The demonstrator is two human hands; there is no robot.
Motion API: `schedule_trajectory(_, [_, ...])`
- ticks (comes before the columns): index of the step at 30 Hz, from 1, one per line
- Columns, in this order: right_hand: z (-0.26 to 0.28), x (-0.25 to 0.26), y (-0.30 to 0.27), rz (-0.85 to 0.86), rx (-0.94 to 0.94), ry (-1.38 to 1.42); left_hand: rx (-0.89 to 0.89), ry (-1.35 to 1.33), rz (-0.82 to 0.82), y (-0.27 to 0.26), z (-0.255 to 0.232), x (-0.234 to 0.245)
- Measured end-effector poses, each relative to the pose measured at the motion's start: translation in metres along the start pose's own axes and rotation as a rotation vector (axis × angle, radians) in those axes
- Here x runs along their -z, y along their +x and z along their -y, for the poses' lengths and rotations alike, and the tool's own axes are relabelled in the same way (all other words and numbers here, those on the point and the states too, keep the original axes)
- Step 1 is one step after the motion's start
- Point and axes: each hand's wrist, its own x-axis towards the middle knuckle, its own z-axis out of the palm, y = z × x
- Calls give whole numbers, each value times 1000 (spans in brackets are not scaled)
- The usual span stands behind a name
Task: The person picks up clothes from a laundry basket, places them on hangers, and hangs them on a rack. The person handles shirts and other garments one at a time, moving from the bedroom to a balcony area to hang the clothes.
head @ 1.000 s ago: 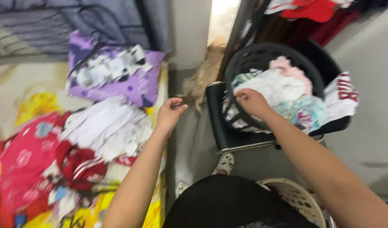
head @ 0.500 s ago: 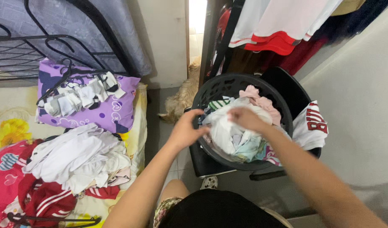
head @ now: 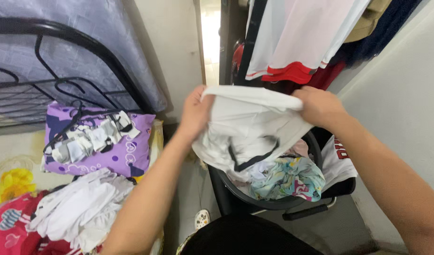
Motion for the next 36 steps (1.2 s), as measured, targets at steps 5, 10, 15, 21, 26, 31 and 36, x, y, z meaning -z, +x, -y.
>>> schedule_trajectory(5, [-87, -30, 15, -215, -257, 237, -176, 361, -79, 8, -86, 41])
schedule_trajectory(10, [-145, -16, 20, -349, -197, 490, -525, 1229, -46, -8, -114, 78])
schedule_trajectory(15, [-112, 39, 16, -145, -364, 642, -422, 1272, -312, -7, -116, 128])
schedule_trajectory(21, [42, 88, 24, -57, 8, 1401, -543, 917, 90, -13, -104, 124])
schedule_trajectory(26, [200, 98, 25, 221, 687, 1523, 64, 284, 266, -55, -72, 74])
schedule_trajectory(31, [217, 65, 38, 540, 886, 1251, -381, 934, -90, -88, -51, 154])
schedule_trajectory(36, [117, -85, 96, 604, 375, 938, -237, 1327, -302, -174, -73, 296])
